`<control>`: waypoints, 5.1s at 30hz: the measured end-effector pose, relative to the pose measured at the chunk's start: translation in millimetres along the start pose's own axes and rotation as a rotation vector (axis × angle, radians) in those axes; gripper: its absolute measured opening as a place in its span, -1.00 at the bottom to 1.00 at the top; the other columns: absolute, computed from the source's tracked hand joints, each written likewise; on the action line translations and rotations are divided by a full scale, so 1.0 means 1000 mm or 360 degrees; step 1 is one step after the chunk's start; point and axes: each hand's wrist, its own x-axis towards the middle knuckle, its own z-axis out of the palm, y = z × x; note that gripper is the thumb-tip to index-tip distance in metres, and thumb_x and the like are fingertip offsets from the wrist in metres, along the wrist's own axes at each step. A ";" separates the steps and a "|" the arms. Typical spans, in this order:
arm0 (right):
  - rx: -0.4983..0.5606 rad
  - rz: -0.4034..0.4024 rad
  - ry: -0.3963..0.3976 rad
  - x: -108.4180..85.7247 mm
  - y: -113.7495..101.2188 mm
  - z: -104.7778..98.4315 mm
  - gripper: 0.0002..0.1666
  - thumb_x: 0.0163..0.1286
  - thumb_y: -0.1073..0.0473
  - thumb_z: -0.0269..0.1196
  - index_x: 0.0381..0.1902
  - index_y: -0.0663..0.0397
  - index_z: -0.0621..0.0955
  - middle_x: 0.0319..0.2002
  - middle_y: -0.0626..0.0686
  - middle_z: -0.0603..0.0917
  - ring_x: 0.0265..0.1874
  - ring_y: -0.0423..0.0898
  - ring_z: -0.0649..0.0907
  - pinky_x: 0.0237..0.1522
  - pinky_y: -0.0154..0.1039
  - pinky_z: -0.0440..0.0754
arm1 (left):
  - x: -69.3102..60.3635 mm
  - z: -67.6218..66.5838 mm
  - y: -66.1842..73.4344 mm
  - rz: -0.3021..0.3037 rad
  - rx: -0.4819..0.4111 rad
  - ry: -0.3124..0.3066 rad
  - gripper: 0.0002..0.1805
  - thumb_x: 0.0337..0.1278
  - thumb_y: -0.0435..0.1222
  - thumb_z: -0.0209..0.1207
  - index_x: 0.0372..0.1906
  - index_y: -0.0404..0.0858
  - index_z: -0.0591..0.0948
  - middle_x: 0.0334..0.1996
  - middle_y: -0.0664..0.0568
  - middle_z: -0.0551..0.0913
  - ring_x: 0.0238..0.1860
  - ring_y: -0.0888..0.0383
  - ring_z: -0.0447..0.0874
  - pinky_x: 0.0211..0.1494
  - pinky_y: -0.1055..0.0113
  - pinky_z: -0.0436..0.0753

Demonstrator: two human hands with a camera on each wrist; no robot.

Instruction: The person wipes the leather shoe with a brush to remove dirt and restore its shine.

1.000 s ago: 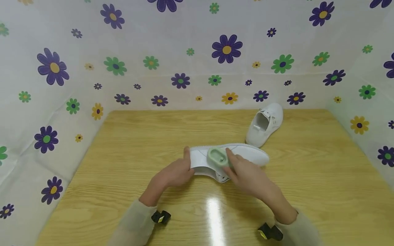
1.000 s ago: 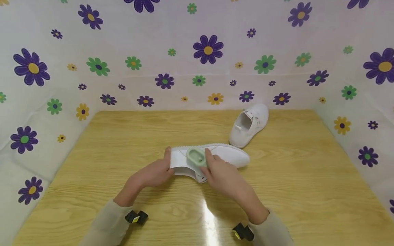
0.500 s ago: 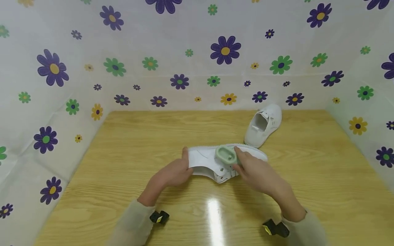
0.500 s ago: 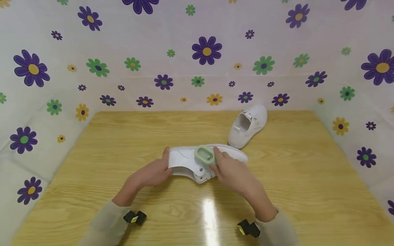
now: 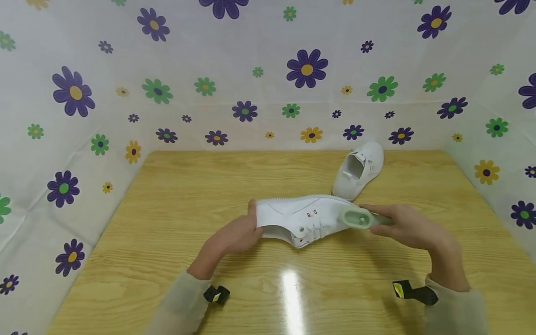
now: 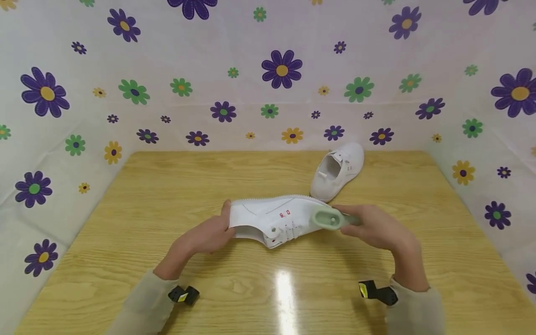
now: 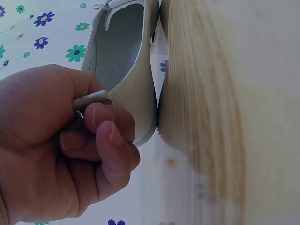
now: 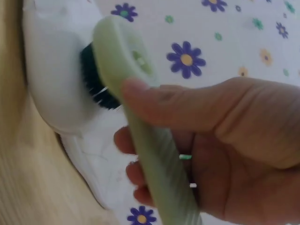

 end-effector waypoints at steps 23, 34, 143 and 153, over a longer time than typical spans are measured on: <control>0.0083 -0.0056 -0.0181 0.027 0.005 0.007 -0.67 0.21 0.15 0.43 -0.09 0.20 0.75 -0.25 -0.04 0.73 -0.33 -0.15 0.57 -0.26 -0.26 0.56 | -0.003 -0.006 -0.008 -0.0020 -0.0030 0.0047 -0.11 0.36 -0.33 -0.11 0.48 -0.54 -0.41 -0.74 0.12 0.31 -0.74 0.24 0.17 -0.61 0.37 0.26; 0.0103 -0.0004 -0.0186 -0.002 0.038 -0.003 -0.64 0.21 0.09 0.43 -0.09 0.17 0.75 -0.22 -0.04 0.74 -0.34 -0.22 0.57 -0.30 -0.31 0.55 | 0.003 -0.008 0.004 -0.0090 -0.0072 0.0055 -0.25 0.44 -0.28 -0.21 0.49 -0.61 -0.22 -0.72 0.08 0.36 -0.78 0.20 0.30 -0.63 0.37 0.33; 0.0436 0.0042 -0.0009 0.003 0.039 0.001 -0.67 0.50 0.05 0.17 -0.11 0.28 0.54 -0.47 0.05 0.47 -0.53 -0.14 0.42 -0.51 -0.30 0.40 | 0.010 -0.102 -0.054 -0.0659 0.0113 0.0627 -0.72 0.07 -0.42 -0.17 -0.33 -0.47 0.55 -0.44 -0.29 0.66 -0.75 0.13 0.61 -0.63 0.37 0.53; 0.0560 0.0172 -0.0018 -0.005 0.051 0.001 -0.59 0.53 0.06 0.13 0.01 0.38 0.48 -0.42 0.11 0.51 -0.46 -0.07 0.47 -0.44 -0.24 0.49 | 0.019 -0.110 -0.066 -0.0885 0.0050 0.0684 -0.66 0.14 -0.38 -0.17 -0.24 -0.53 0.56 -0.63 -0.17 0.64 -0.71 0.08 0.66 -0.60 0.38 0.48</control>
